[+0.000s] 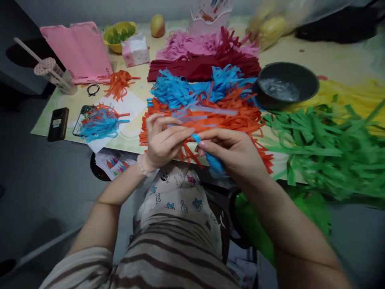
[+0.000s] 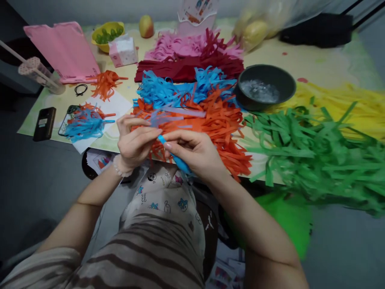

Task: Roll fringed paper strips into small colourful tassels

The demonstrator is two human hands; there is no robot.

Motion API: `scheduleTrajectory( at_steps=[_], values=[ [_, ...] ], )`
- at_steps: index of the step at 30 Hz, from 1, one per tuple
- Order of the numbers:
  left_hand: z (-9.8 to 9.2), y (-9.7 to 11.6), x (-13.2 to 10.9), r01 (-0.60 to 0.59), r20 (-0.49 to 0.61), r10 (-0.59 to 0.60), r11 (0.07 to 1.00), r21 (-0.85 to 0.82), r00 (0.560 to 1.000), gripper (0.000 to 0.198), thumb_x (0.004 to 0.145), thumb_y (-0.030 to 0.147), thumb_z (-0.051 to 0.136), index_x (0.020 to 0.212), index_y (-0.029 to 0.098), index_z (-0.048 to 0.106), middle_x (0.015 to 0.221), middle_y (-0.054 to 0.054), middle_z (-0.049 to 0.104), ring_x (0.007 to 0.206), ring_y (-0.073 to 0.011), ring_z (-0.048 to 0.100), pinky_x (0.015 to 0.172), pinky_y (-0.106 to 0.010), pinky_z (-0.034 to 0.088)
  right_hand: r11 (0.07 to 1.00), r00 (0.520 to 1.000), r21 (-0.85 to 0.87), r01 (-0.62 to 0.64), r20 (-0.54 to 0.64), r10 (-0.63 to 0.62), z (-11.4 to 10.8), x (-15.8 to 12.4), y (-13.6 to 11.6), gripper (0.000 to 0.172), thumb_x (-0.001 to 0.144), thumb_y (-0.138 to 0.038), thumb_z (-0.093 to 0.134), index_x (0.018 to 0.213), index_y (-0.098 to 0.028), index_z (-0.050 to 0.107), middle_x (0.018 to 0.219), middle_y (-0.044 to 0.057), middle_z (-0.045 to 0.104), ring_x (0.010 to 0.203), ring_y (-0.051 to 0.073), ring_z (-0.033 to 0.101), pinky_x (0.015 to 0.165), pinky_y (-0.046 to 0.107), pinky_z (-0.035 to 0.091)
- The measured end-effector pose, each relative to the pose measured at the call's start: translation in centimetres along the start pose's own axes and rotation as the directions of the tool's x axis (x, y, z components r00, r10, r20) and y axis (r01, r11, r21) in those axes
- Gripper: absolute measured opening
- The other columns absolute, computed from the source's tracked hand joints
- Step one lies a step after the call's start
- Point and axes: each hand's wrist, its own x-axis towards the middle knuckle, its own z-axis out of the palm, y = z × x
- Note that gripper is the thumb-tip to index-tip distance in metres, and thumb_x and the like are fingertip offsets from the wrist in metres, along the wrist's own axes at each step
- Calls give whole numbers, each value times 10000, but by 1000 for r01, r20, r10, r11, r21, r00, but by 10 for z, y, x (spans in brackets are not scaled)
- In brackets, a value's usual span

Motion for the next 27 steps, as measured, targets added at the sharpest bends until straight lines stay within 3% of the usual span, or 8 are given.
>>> scheduleTrajectory(
  at_steps=[4, 9, 12, 15, 19, 22, 24, 27],
  values=[
    [23, 29, -4, 220, -142, -272, 928, -301, 952, 183, 980, 391, 689, 956, 279, 832, 926, -54, 812, 1021, -224, 743, 957, -418, 559, 990, 988, -56, 127, -84, -131, 1, 4, 0, 227, 838, -449, 823, 891, -230, 794, 709, -2, 745, 641, 149, 713, 631, 268, 606],
    [37, 53, 0, 406, 14, -485, 717, -567, 874, 229, 963, 445, 717, 1048, 268, 835, 1254, -88, 784, 1206, -231, 736, 1079, -399, 572, 924, 944, -311, 224, -166, -285, 2, 4, -6, 108, 885, -322, 752, 937, -235, 715, 855, 3, 775, 743, 140, 741, 728, 262, 608],
    [41, 48, 5, 427, -11, -541, 676, -601, 841, 189, 926, 435, 771, 973, 264, 837, 1198, -75, 802, 1172, -219, 753, 1079, -379, 580, 809, 908, -478, 342, -55, -416, -6, 7, -10, 58, 920, -237, 693, 972, -255, 713, 949, 2, 791, 833, 137, 749, 790, 262, 605],
    [36, 37, 14, 427, -100, -609, 655, -624, 787, 151, 937, 397, 768, 912, 258, 820, 1007, -35, 820, 1029, -170, 779, 997, -314, 602, 683, 882, -598, 418, 86, -464, -58, 33, -12, 74, 943, -276, 705, 988, -275, 764, 1037, 5, 809, 986, 169, 737, 940, 315, 582],
    [17, 34, 23, 409, -177, -676, 610, -678, 715, 184, 929, 436, 771, 909, 253, 764, 772, 25, 734, 793, -114, 730, 906, -262, 606, 647, 865, -762, 21, -310, -394, -190, 101, 4, 157, 939, -299, 723, 792, -247, 736, 792, -42, 782, 747, 86, 649, 828, 214, 512],
    [10, 39, 20, 523, -17, -700, 549, -652, 714, 205, 908, 434, 792, 890, 232, 761, 711, 21, 699, 705, -107, 699, 780, -221, 601, 637, 871, -768, -67, -356, -338, -267, 143, 30, 450, 863, -275, 770, 487, -238, 526, 493, -57, 608, 631, 48, 577, 747, 157, 453],
    [12, 41, 16, 603, 77, -730, 495, -626, 679, 235, 860, 438, 839, 858, 213, 774, 704, 1, 724, 670, -117, 704, 685, -210, 588, 631, 888, -772, -79, -342, -308, -289, 155, 49, 529, 825, -318, 791, 420, -244, 458, 431, -63, 536, 575, 41, 547, 678, 152, 435],
    [22, 41, 15, 670, 160, -774, 400, -625, 612, 289, 773, 458, 903, 815, 197, 785, 690, -23, 754, 658, -145, 733, 653, -224, 600, 625, 905, -777, -77, -318, -284, -298, 158, 71, 528, 776, -356, 836, 403, -244, 480, 373, -82, 436, 490, 49, 496, 628, 170, 440]
  ],
)
